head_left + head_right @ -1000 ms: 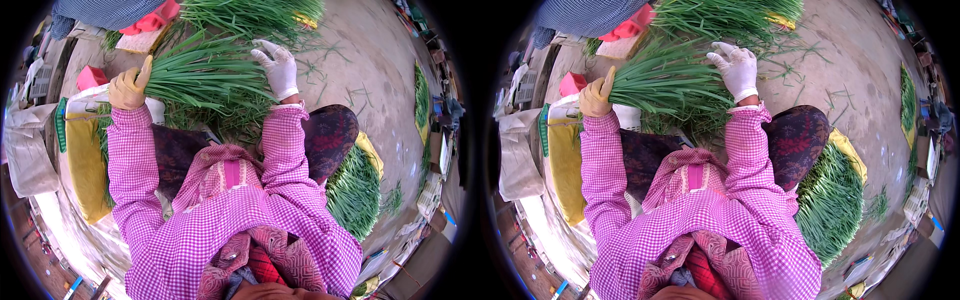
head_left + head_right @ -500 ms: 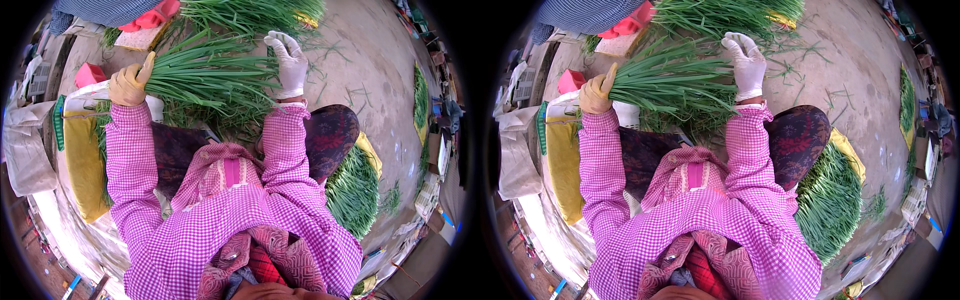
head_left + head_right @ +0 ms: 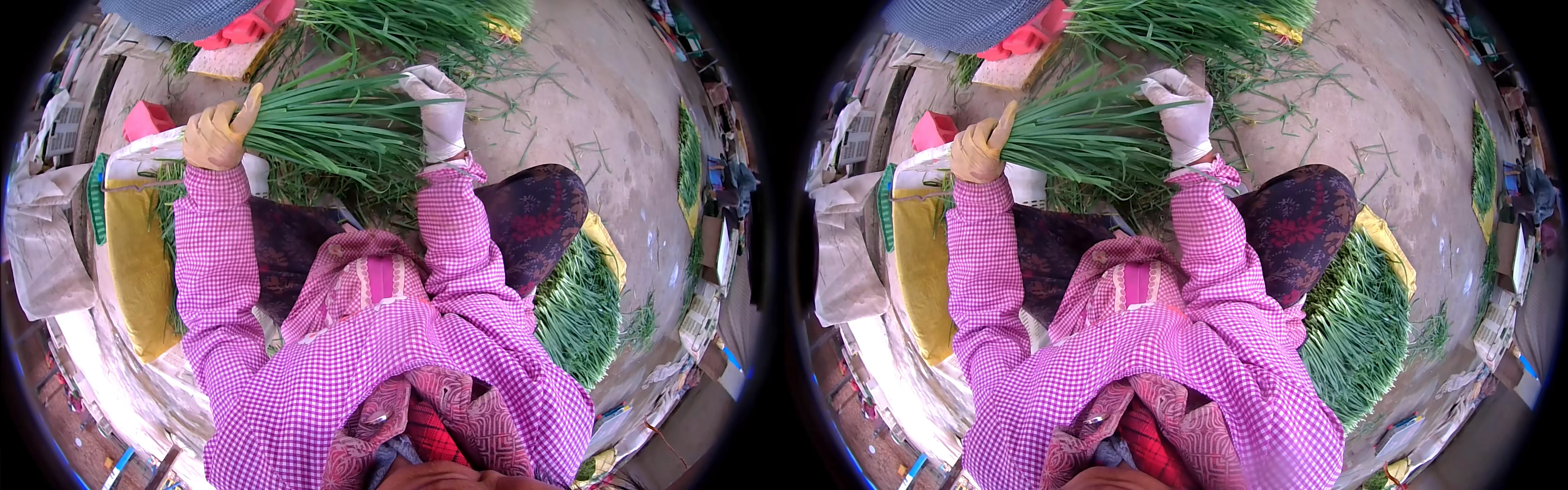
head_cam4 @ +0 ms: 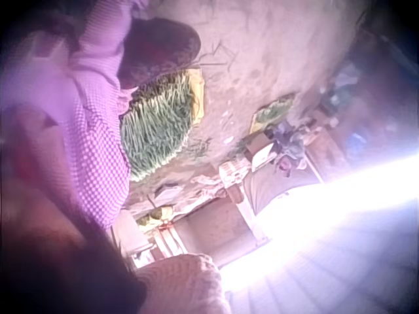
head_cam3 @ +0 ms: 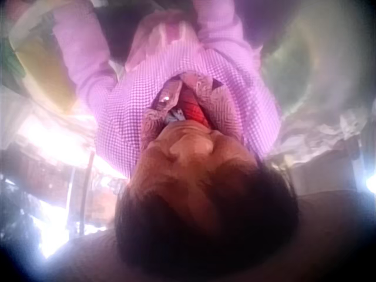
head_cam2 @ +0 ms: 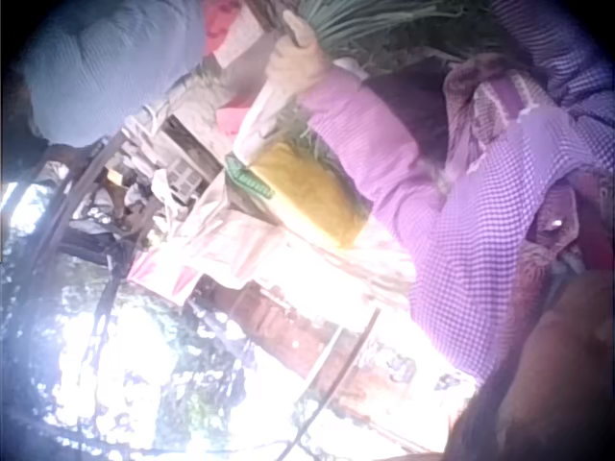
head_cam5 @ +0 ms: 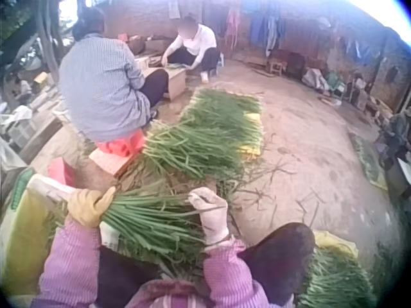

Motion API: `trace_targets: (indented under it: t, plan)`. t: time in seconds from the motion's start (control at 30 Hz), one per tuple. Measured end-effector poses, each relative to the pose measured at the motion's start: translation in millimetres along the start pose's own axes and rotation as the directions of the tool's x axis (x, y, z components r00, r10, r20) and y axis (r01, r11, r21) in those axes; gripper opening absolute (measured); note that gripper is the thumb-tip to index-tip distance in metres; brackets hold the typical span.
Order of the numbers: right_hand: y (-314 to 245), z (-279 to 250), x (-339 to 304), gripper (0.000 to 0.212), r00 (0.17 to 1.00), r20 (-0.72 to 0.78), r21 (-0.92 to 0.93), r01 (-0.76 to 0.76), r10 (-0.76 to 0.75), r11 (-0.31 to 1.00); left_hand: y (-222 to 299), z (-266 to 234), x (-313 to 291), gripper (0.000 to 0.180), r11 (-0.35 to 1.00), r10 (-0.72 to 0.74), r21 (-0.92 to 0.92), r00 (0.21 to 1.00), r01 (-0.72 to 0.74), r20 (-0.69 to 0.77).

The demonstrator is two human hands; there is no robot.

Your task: The person is grouping bunches of garlic chives by hand and placing them into a white plastic crate.

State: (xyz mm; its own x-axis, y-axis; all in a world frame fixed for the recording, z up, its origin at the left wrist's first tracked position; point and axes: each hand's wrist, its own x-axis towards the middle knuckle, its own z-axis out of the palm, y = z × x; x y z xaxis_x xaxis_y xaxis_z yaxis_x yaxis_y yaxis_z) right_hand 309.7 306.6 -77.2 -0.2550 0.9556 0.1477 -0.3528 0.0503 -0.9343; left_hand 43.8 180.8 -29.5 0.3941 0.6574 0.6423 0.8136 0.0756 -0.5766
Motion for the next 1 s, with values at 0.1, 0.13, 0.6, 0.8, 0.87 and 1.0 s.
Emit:
trace_targets:
  t: [0.1,0.13,0.6,0.8,0.87,1.0]
  plan:
    - [-8,-15,6,0.01,0.986,-0.139,0.293,-0.051,0.095,0.955,-3,1,-3,0.04,1.0,0.018,0.006,0.999,-0.018,0.028]
    - [-5,-23,9,0.01,0.982,-0.185,0.244,0.008,0.038,0.97,-5,2,-4,0.041,1.0,0.001,0.005,0.999,-0.001,0.033]
    - [-5,24,-6,0.039,0.905,0.275,-0.813,0.4,-0.326,0.424,0,7,-7,0.044,0.996,0.078,0.046,0.994,-0.082,0.079]
    - [16,33,-12,0.013,0.954,0.059,-0.776,0.228,-0.293,0.588,4,9,-7,0.043,0.996,0.044,0.081,0.998,-0.047,0.044]
    - [6,17,-5,0.011,0.975,-0.09,-0.646,0.097,-0.202,0.757,-1,10,-10,0.044,0.996,0.02,0.081,0.996,-0.027,0.084]
    - [-4,-25,15,0.012,0.943,-0.287,-0.202,0.114,-0.17,0.973,-13,14,-17,0.048,0.997,-0.061,0.05,0.986,0.053,0.153]
